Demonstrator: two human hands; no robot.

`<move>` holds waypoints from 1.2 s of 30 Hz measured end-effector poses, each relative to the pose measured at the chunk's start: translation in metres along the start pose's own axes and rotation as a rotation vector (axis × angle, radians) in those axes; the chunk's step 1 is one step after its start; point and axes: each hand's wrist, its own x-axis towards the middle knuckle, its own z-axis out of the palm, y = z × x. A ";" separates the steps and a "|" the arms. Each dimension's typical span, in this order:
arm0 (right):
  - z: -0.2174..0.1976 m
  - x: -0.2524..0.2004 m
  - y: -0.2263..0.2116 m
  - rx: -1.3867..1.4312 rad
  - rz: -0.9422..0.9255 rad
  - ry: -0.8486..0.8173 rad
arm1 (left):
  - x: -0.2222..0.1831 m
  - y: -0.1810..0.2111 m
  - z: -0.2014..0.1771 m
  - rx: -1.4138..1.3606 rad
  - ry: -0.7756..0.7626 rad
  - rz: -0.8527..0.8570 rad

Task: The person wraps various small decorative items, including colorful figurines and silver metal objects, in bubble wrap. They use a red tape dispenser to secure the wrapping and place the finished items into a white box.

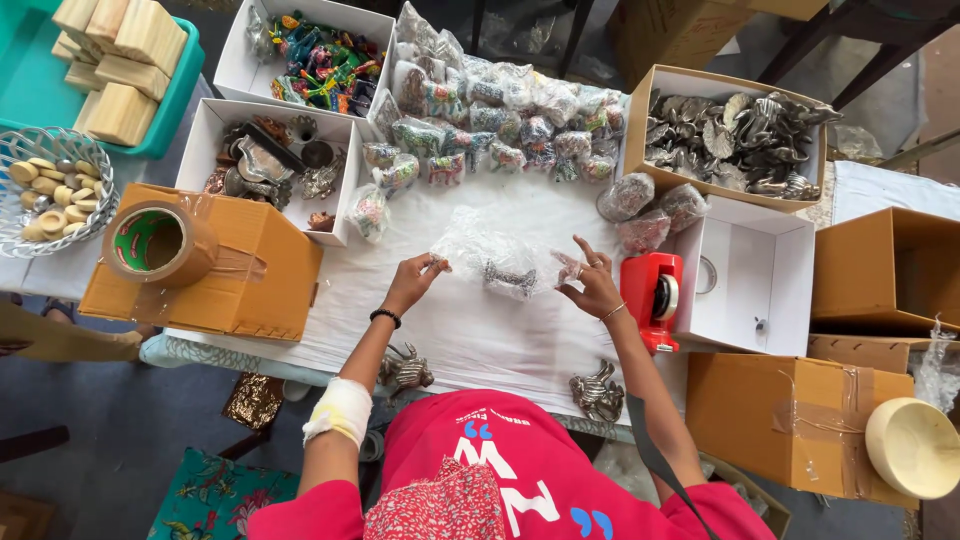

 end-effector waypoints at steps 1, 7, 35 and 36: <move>-0.006 0.003 -0.007 0.065 0.000 -0.013 | -0.001 0.001 0.001 -0.026 -0.026 -0.101; 0.065 -0.055 0.066 0.620 0.533 0.078 | -0.009 -0.018 0.011 -0.280 0.117 -0.085; 0.089 0.002 0.058 0.247 0.891 0.541 | 0.056 0.011 0.030 -0.086 0.386 -0.265; 0.089 0.004 0.061 0.189 0.897 0.524 | 0.060 0.017 0.029 0.076 0.420 -0.334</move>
